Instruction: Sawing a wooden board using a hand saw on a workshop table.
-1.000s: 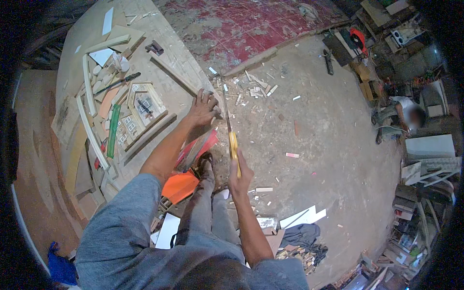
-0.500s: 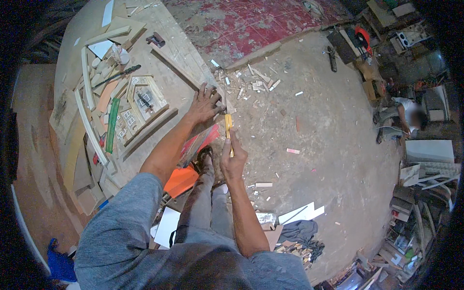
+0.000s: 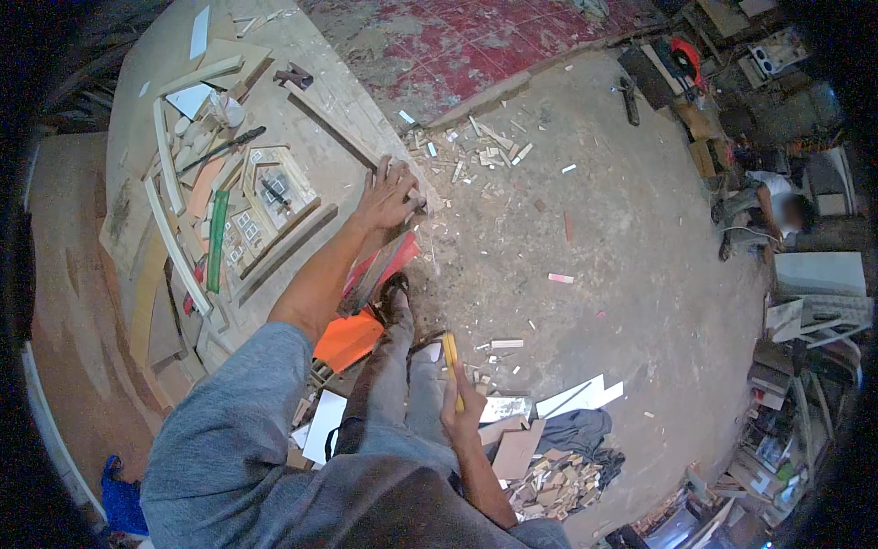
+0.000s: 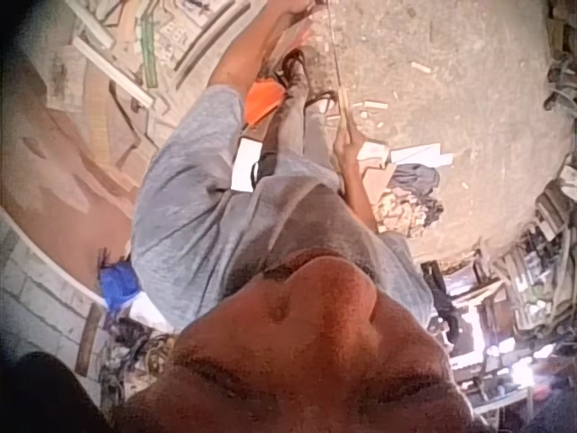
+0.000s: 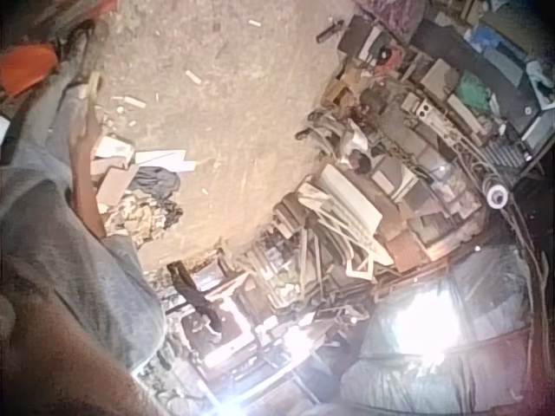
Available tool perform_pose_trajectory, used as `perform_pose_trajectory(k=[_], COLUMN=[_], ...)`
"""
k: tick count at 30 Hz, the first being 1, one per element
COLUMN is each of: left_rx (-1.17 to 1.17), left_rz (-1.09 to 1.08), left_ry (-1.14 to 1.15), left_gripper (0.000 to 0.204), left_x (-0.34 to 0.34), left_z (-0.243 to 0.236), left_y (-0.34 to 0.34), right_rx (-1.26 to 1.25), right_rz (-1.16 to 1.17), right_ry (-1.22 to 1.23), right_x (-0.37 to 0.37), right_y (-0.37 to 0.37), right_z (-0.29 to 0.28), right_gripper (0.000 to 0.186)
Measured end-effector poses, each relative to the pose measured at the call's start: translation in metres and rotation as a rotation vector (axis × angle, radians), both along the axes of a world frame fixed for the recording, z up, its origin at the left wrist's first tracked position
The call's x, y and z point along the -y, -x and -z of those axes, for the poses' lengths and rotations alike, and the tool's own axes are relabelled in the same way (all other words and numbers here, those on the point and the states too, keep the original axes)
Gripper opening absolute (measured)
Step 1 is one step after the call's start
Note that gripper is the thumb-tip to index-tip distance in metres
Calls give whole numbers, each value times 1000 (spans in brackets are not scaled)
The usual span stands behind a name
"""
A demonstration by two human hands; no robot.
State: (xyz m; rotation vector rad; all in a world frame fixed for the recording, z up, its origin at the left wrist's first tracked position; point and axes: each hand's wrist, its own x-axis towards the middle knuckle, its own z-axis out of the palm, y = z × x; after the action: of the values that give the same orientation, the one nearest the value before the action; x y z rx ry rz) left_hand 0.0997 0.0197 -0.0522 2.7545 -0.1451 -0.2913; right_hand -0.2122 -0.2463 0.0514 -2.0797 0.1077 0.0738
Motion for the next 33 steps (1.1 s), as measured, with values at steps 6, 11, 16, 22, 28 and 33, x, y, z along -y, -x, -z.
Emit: perform_pose_trajectory(k=[6, 11, 16, 22, 28, 33], left_rx=[1, 171, 219, 279, 161, -28], left_rz=[29, 96, 47, 67, 69, 19], left_ry=[4, 20, 49, -97, -97, -75], left_gripper=[48, 52, 52, 58, 62, 72], left_x=[-4, -1, 10, 6, 3, 7], left_z=[-5, 6, 10, 11, 6, 3], left_y=[1, -2, -5, -11, -10, -16], right_rx=[-219, 26, 141, 192, 214, 243], right_rz=[110, 33, -13, -40, -43, -13], right_ry=[40, 46, -48, -134, -150, -190], right_x=[44, 27, -2, -38, -49, -55], right_y=[64, -16, -99, -156, -164, -172], right_z=[-57, -48, -9, -5, 7, 20], right_gripper=[41, 50, 50, 51, 46, 42])
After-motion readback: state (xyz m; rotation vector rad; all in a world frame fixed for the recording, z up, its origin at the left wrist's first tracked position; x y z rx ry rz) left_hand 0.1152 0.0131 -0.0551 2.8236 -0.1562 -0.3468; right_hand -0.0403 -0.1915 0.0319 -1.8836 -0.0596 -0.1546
